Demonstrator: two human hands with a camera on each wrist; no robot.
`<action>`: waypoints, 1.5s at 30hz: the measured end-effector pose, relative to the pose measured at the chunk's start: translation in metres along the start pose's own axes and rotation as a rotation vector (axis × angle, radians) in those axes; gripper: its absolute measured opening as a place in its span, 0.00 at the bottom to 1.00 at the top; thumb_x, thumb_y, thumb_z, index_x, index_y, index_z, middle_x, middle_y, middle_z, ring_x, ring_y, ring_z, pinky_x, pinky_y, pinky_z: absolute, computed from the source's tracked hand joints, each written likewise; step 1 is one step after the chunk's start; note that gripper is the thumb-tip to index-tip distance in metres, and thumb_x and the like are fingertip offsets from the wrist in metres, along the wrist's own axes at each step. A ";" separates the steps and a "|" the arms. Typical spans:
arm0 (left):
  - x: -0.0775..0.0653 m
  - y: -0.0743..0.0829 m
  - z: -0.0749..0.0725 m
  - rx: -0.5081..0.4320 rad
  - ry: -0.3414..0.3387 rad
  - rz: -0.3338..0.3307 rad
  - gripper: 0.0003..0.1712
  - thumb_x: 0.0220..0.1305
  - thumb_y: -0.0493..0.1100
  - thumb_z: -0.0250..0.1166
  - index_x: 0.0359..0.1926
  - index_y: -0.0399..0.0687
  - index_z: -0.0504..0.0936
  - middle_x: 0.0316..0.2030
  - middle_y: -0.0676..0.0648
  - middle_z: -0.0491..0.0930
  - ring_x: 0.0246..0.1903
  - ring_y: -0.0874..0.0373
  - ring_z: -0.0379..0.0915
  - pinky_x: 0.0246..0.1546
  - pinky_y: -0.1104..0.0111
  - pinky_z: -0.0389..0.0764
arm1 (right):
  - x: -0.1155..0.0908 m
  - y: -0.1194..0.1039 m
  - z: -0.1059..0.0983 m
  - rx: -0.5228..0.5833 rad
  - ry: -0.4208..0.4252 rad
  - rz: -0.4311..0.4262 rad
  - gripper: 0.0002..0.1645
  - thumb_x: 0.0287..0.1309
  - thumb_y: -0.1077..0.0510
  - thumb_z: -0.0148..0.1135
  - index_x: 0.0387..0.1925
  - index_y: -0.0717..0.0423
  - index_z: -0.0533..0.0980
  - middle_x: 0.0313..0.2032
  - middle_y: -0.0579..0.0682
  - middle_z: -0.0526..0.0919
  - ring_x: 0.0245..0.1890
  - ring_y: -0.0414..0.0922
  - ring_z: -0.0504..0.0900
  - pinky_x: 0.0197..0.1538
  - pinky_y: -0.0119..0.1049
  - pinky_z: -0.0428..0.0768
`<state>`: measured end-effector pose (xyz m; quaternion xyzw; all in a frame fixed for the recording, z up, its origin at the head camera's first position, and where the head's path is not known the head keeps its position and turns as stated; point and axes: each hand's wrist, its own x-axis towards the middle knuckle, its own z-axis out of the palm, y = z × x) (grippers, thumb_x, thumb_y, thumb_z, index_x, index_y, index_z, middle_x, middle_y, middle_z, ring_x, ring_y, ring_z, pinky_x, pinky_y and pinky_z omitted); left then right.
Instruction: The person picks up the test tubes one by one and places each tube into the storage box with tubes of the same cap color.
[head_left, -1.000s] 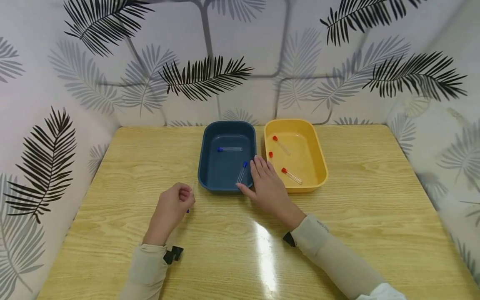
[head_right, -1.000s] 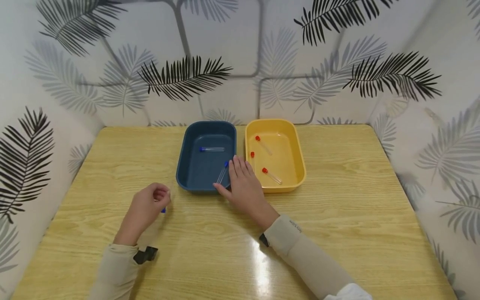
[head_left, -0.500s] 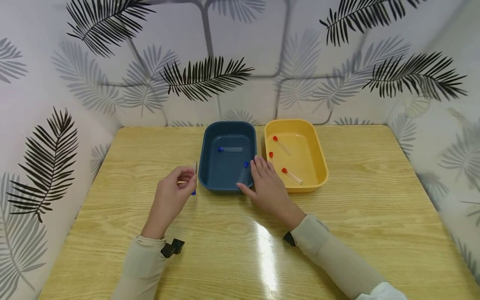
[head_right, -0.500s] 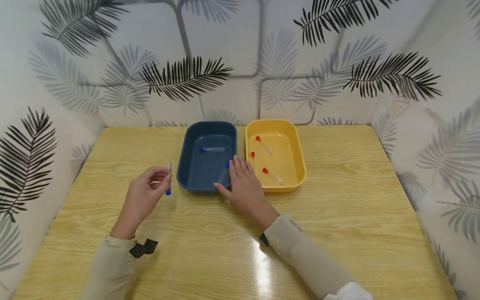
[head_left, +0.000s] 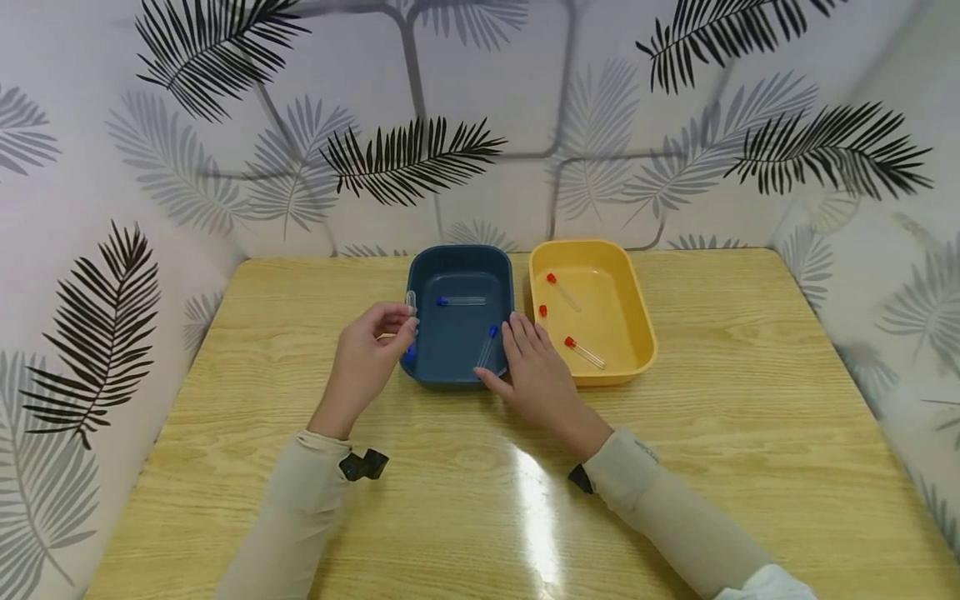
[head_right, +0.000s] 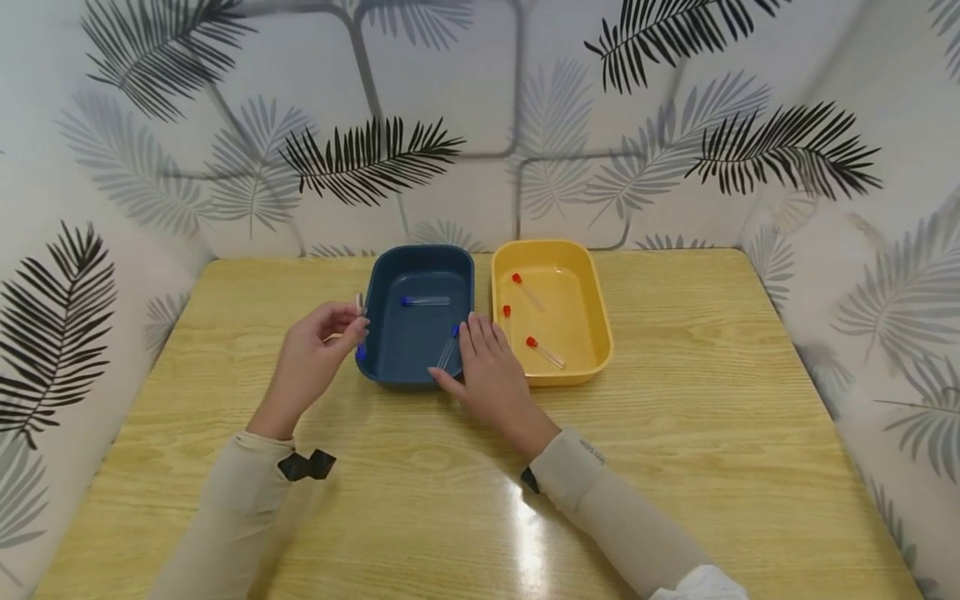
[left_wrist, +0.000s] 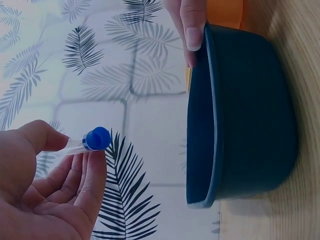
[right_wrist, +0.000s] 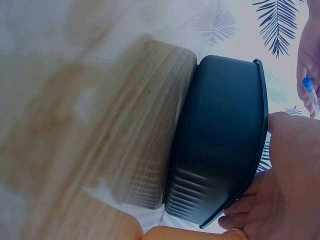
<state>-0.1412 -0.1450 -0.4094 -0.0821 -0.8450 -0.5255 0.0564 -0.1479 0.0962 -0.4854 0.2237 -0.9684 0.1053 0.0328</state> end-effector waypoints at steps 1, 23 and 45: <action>0.003 0.000 0.002 -0.020 0.002 -0.003 0.15 0.63 0.47 0.61 0.47 0.44 0.78 0.40 0.50 0.79 0.39 0.61 0.75 0.40 0.72 0.78 | 0.000 0.000 0.000 0.000 -0.004 0.003 0.54 0.60 0.25 0.32 0.68 0.65 0.53 0.70 0.60 0.49 0.70 0.52 0.44 0.69 0.45 0.41; 0.053 -0.033 0.061 0.004 -0.041 -0.191 0.14 0.66 0.45 0.58 0.46 0.40 0.77 0.38 0.45 0.79 0.36 0.56 0.77 0.40 0.65 0.79 | -0.001 0.001 0.006 -0.003 0.013 0.011 0.54 0.59 0.25 0.30 0.69 0.64 0.54 0.70 0.59 0.49 0.70 0.51 0.45 0.69 0.44 0.40; 0.072 -0.055 0.086 0.159 -0.132 -0.425 0.15 0.68 0.44 0.55 0.49 0.40 0.76 0.35 0.45 0.80 0.34 0.55 0.77 0.40 0.63 0.77 | 0.000 0.001 0.001 -0.009 -0.008 0.012 0.54 0.59 0.24 0.30 0.69 0.64 0.53 0.70 0.59 0.49 0.70 0.50 0.44 0.69 0.44 0.41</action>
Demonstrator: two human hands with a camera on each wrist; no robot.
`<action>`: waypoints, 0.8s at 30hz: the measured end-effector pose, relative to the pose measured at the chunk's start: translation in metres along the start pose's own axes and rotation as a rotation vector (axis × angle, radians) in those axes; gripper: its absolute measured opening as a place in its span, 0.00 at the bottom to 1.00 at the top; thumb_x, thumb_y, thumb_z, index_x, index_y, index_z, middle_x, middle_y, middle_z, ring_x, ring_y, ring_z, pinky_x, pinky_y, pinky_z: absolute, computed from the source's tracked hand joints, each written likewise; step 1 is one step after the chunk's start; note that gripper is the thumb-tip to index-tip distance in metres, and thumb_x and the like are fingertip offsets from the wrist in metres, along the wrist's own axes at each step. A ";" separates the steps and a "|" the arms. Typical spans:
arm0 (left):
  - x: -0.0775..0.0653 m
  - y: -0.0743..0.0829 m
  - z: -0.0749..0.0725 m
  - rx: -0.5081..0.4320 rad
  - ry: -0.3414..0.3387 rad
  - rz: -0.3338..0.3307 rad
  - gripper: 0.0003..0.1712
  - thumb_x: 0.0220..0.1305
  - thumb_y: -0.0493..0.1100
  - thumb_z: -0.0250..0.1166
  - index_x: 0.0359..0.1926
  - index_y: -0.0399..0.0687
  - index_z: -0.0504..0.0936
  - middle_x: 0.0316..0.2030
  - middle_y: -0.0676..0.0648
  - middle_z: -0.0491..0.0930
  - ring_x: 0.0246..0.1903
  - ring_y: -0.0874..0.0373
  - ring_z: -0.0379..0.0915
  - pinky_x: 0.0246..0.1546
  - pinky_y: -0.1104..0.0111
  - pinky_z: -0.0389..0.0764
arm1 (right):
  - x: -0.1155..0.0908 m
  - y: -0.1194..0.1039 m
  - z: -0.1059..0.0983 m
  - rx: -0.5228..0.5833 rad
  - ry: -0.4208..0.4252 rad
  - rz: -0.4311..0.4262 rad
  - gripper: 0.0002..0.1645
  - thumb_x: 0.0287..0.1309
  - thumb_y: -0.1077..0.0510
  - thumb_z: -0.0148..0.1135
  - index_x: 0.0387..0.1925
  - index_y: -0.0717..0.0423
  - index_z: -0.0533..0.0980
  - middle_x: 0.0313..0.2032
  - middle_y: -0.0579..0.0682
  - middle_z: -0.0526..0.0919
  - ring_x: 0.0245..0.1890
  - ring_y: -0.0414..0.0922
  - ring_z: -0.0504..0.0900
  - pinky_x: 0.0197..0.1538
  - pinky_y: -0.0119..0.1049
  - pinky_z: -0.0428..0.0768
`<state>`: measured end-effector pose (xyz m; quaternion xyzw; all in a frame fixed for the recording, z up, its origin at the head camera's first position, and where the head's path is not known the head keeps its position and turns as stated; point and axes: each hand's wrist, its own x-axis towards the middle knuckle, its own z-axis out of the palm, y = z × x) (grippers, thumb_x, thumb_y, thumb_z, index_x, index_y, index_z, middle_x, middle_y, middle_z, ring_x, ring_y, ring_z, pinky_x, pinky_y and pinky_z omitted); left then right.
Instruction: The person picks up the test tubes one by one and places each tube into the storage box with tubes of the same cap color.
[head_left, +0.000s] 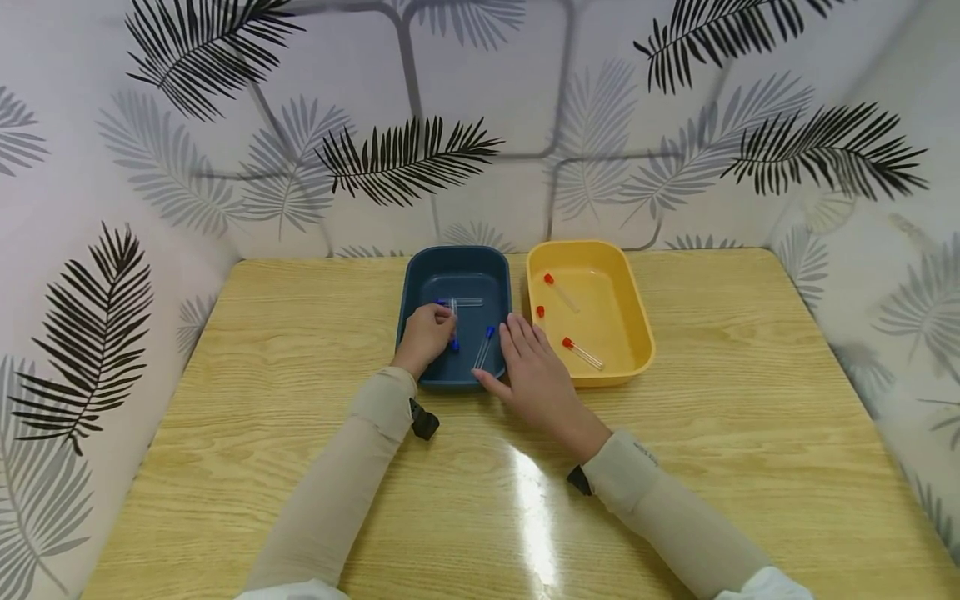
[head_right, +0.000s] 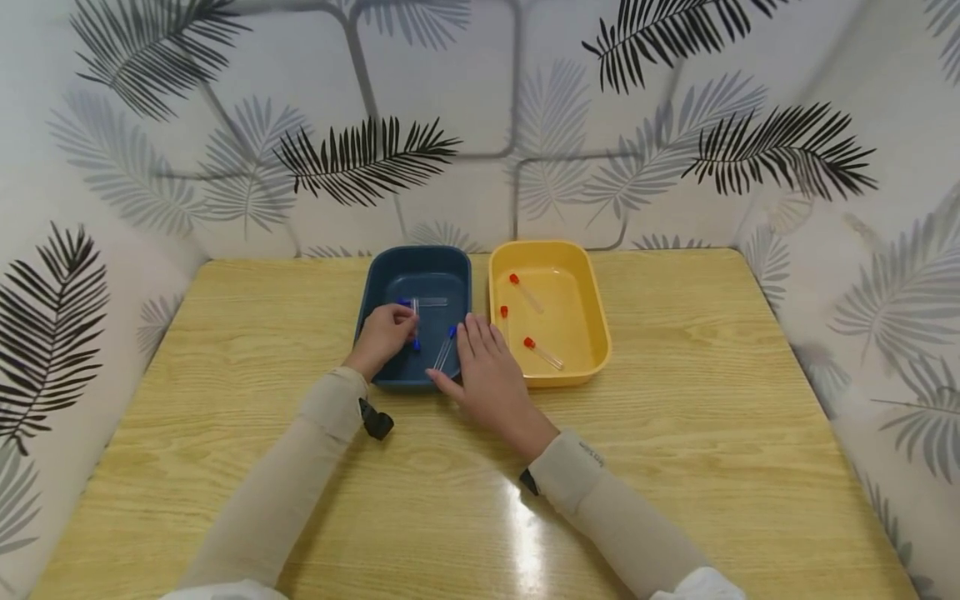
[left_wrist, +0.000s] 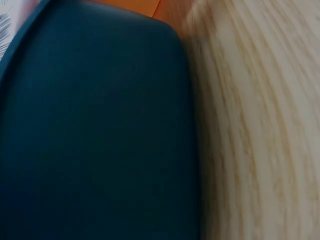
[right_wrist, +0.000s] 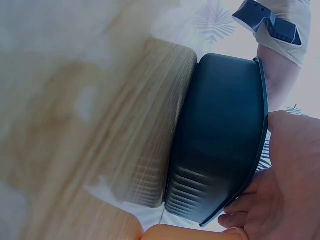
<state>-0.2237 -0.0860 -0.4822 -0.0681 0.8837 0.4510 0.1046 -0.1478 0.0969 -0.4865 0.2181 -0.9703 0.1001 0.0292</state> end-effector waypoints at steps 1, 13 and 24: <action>0.000 0.000 0.000 0.003 0.001 -0.007 0.15 0.67 0.44 0.55 0.49 0.39 0.76 0.36 0.45 0.80 0.35 0.55 0.78 0.40 0.63 0.77 | 0.000 0.000 0.000 0.003 0.003 -0.003 0.54 0.59 0.25 0.30 0.69 0.65 0.53 0.70 0.60 0.49 0.70 0.51 0.44 0.69 0.44 0.41; 0.006 -0.003 -0.001 -0.014 0.014 -0.050 0.16 0.65 0.44 0.56 0.49 0.39 0.76 0.32 0.46 0.81 0.32 0.56 0.77 0.40 0.62 0.77 | 0.002 -0.003 0.000 0.000 -0.015 -0.001 0.53 0.60 0.26 0.32 0.69 0.64 0.53 0.70 0.59 0.48 0.70 0.51 0.43 0.69 0.44 0.39; 0.007 -0.003 0.003 -0.004 0.002 -0.046 0.15 0.65 0.44 0.58 0.47 0.38 0.76 0.32 0.45 0.82 0.32 0.56 0.78 0.41 0.61 0.78 | 0.001 -0.001 0.000 0.007 -0.012 0.003 0.54 0.60 0.25 0.31 0.69 0.64 0.53 0.70 0.59 0.47 0.70 0.51 0.43 0.69 0.43 0.39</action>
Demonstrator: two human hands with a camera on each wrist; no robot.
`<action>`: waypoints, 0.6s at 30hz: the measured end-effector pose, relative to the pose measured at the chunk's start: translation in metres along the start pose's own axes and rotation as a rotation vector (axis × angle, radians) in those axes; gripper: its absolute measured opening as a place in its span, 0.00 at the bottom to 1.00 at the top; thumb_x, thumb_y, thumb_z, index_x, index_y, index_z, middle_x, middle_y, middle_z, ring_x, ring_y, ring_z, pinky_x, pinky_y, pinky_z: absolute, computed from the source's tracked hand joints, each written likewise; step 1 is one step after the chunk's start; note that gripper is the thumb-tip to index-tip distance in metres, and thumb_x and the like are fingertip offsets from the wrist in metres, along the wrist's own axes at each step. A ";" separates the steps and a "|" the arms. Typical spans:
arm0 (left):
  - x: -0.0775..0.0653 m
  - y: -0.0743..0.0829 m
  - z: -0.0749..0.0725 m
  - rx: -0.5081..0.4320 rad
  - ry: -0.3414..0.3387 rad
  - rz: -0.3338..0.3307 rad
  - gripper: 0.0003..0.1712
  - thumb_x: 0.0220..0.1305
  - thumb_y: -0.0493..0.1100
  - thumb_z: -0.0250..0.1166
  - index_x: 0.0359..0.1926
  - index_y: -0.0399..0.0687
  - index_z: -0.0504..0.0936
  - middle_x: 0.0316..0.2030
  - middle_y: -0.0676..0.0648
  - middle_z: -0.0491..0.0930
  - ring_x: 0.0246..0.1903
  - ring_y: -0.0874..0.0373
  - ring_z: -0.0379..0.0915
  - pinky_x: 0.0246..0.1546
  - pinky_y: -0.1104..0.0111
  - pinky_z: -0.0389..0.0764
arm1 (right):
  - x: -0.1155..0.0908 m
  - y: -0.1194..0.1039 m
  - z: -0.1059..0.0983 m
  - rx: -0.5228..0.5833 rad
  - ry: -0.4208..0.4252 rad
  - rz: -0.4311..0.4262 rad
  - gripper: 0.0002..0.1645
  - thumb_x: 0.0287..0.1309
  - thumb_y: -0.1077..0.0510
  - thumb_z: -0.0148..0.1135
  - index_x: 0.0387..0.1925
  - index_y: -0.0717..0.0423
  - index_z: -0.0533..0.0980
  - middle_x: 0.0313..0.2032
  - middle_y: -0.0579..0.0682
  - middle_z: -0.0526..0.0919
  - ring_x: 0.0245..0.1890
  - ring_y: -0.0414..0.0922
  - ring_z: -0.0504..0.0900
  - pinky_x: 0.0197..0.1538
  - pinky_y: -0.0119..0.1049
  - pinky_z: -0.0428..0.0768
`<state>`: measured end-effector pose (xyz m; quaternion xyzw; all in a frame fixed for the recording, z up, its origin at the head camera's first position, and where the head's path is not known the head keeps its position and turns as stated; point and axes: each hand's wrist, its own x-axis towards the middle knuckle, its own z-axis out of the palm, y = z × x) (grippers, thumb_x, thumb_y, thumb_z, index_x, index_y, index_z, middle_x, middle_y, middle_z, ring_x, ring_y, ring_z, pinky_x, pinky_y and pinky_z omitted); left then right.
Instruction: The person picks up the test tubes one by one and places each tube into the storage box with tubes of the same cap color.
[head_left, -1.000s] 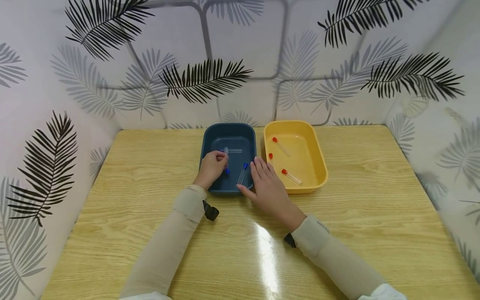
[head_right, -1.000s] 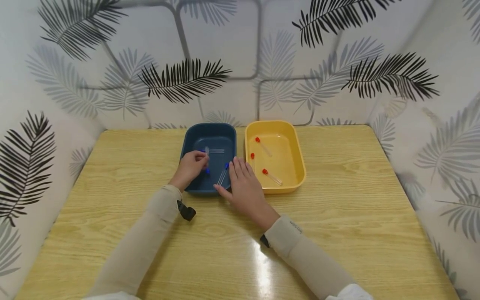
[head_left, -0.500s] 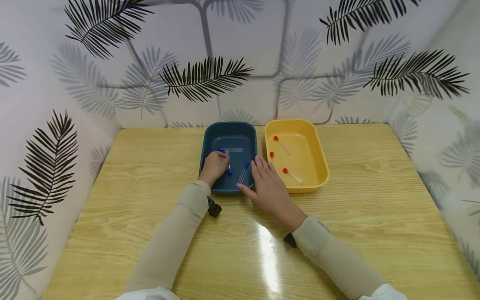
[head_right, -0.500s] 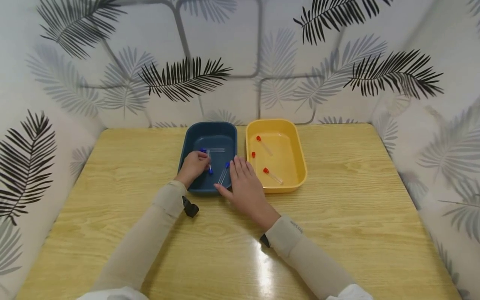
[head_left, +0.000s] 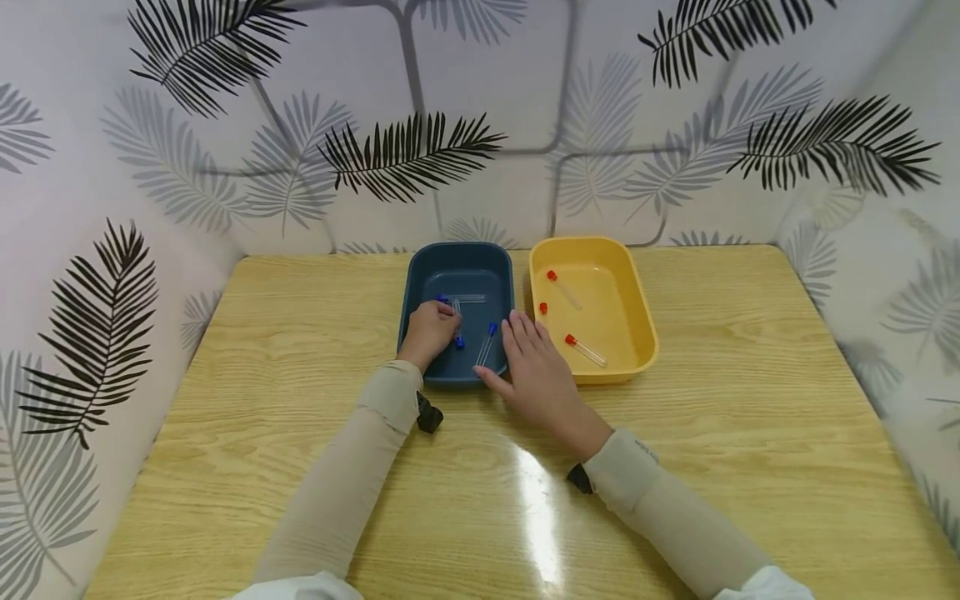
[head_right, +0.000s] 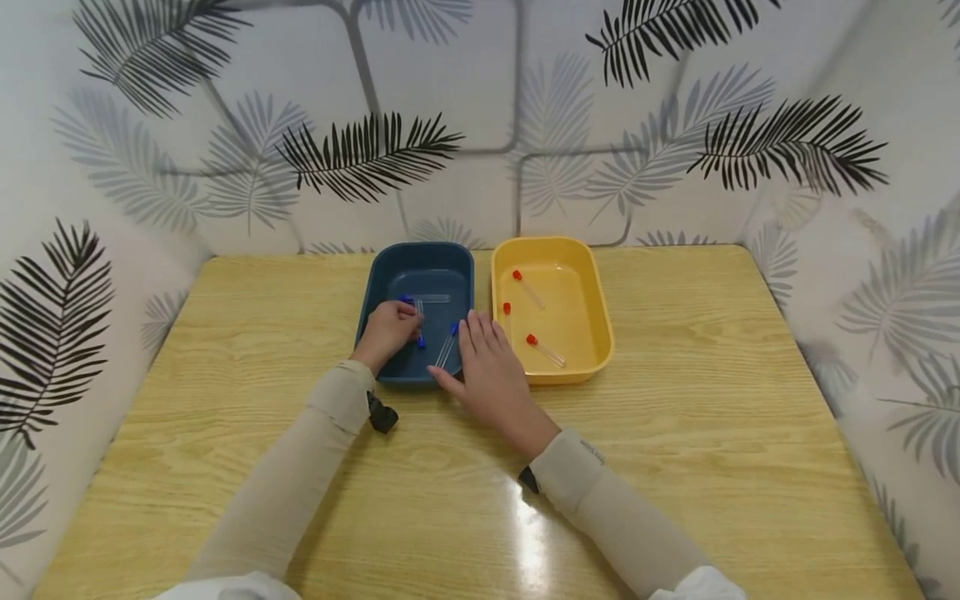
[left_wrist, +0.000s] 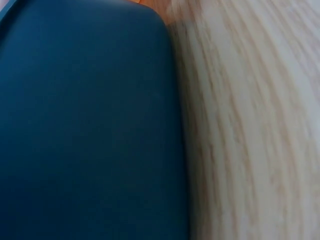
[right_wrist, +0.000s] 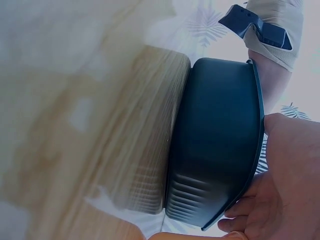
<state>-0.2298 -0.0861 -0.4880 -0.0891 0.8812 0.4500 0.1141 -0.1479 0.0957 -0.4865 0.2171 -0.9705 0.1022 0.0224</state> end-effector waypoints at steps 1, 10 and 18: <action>0.000 0.000 0.000 0.005 0.001 0.001 0.15 0.65 0.44 0.58 0.47 0.38 0.76 0.33 0.45 0.82 0.33 0.56 0.78 0.41 0.62 0.78 | 0.000 0.000 0.000 0.000 -0.002 0.002 0.54 0.60 0.25 0.31 0.69 0.64 0.53 0.70 0.59 0.47 0.70 0.51 0.43 0.69 0.43 0.38; -0.003 0.004 0.000 0.024 0.007 0.018 0.16 0.64 0.44 0.59 0.47 0.37 0.77 0.35 0.43 0.82 0.34 0.55 0.79 0.41 0.61 0.78 | 0.000 -0.001 -0.002 -0.004 -0.009 0.005 0.53 0.60 0.26 0.33 0.69 0.64 0.52 0.70 0.59 0.47 0.70 0.51 0.43 0.69 0.43 0.38; -0.003 0.002 0.000 0.037 0.005 0.025 0.17 0.64 0.44 0.59 0.48 0.36 0.76 0.35 0.43 0.82 0.34 0.55 0.79 0.41 0.61 0.78 | 0.000 -0.001 -0.002 -0.009 -0.013 0.005 0.53 0.60 0.26 0.34 0.69 0.64 0.53 0.70 0.59 0.47 0.70 0.51 0.43 0.69 0.43 0.38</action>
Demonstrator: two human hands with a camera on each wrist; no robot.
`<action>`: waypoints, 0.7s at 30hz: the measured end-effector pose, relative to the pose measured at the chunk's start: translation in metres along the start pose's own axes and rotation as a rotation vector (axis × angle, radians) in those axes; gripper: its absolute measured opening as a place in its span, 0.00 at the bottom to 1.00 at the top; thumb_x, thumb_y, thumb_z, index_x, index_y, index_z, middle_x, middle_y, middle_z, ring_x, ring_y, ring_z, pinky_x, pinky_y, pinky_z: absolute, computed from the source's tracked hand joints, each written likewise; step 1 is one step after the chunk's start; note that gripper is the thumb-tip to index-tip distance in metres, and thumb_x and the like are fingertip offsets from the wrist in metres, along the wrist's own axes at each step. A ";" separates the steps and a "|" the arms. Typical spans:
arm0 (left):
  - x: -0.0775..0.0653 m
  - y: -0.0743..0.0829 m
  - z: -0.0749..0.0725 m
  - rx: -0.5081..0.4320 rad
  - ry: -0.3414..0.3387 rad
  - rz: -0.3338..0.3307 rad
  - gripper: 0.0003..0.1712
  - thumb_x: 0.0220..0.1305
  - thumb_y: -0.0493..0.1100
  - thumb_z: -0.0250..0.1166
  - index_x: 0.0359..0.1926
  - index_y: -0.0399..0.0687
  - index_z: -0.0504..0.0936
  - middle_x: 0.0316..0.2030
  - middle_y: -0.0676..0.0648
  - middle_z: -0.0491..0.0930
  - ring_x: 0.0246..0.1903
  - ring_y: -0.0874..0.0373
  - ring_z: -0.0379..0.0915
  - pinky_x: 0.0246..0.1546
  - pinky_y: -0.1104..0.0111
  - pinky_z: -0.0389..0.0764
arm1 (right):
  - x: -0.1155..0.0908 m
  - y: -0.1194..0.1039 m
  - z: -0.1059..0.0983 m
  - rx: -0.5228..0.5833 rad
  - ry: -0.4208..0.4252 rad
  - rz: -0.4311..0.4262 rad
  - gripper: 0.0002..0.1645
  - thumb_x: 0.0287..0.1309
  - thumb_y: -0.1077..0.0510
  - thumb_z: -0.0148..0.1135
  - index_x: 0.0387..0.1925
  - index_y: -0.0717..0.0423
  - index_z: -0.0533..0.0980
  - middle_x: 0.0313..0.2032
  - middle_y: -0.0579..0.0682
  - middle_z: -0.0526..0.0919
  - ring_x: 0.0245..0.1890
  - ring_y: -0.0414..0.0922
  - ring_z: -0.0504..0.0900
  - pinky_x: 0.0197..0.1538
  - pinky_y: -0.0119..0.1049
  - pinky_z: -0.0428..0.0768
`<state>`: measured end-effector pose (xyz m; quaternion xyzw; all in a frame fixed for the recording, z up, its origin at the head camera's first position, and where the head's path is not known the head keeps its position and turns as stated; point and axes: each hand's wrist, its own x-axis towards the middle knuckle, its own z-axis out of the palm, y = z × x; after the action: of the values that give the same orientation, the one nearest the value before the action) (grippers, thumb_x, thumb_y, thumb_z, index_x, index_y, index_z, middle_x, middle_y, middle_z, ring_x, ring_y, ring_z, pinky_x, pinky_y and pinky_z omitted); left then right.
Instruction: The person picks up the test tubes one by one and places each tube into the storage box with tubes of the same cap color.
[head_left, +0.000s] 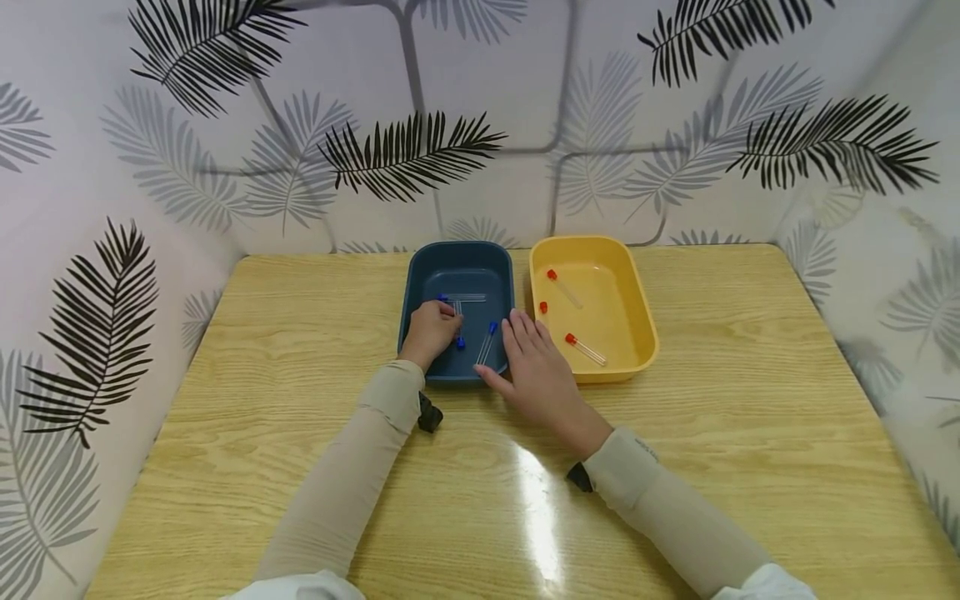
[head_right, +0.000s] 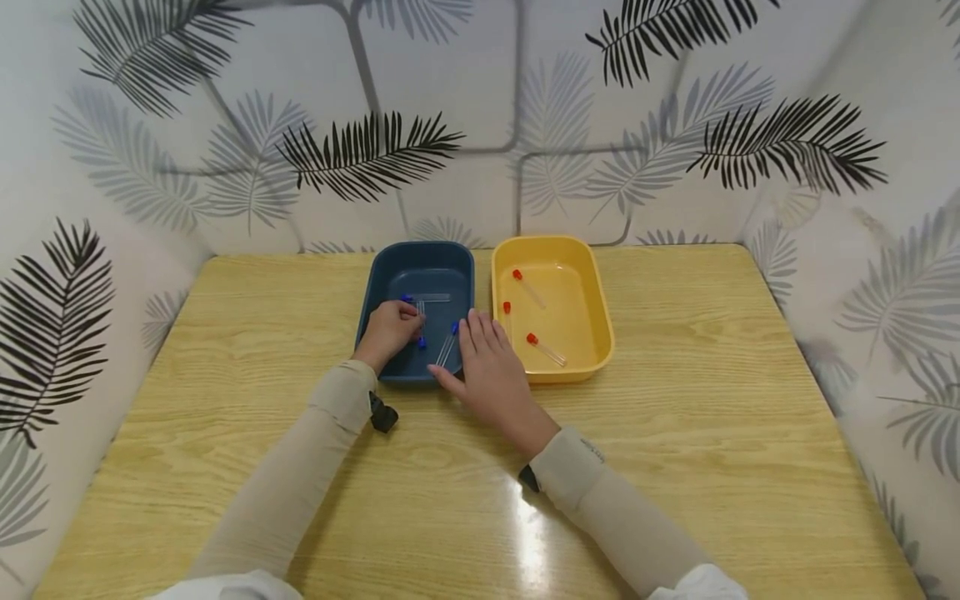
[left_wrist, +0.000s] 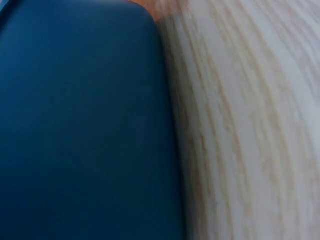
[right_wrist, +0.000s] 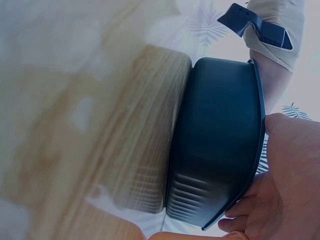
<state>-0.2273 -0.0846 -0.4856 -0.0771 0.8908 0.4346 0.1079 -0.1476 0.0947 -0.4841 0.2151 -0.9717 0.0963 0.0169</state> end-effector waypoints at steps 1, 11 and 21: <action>0.000 0.000 0.000 0.000 -0.001 -0.004 0.17 0.64 0.44 0.60 0.48 0.36 0.76 0.35 0.43 0.82 0.34 0.55 0.79 0.41 0.61 0.78 | 0.000 0.000 0.000 -0.002 -0.001 0.000 0.53 0.60 0.26 0.33 0.69 0.64 0.53 0.70 0.59 0.47 0.70 0.51 0.43 0.69 0.43 0.38; 0.001 -0.001 -0.001 0.011 -0.018 -0.020 0.17 0.64 0.45 0.60 0.47 0.37 0.77 0.34 0.44 0.82 0.33 0.56 0.78 0.41 0.61 0.78 | 0.001 0.000 0.002 0.000 0.028 -0.012 0.53 0.60 0.26 0.33 0.68 0.65 0.54 0.70 0.60 0.50 0.70 0.51 0.46 0.69 0.44 0.40; 0.004 -0.004 0.001 -0.005 -0.015 -0.023 0.17 0.63 0.46 0.62 0.46 0.38 0.78 0.34 0.45 0.82 0.30 0.57 0.80 0.37 0.63 0.80 | 0.001 -0.001 0.001 -0.006 0.027 -0.010 0.51 0.61 0.27 0.35 0.68 0.64 0.55 0.70 0.60 0.50 0.70 0.51 0.46 0.69 0.44 0.41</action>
<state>-0.2298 -0.0862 -0.4903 -0.0843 0.8879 0.4362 0.1194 -0.1482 0.0935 -0.4844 0.2185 -0.9706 0.0964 0.0313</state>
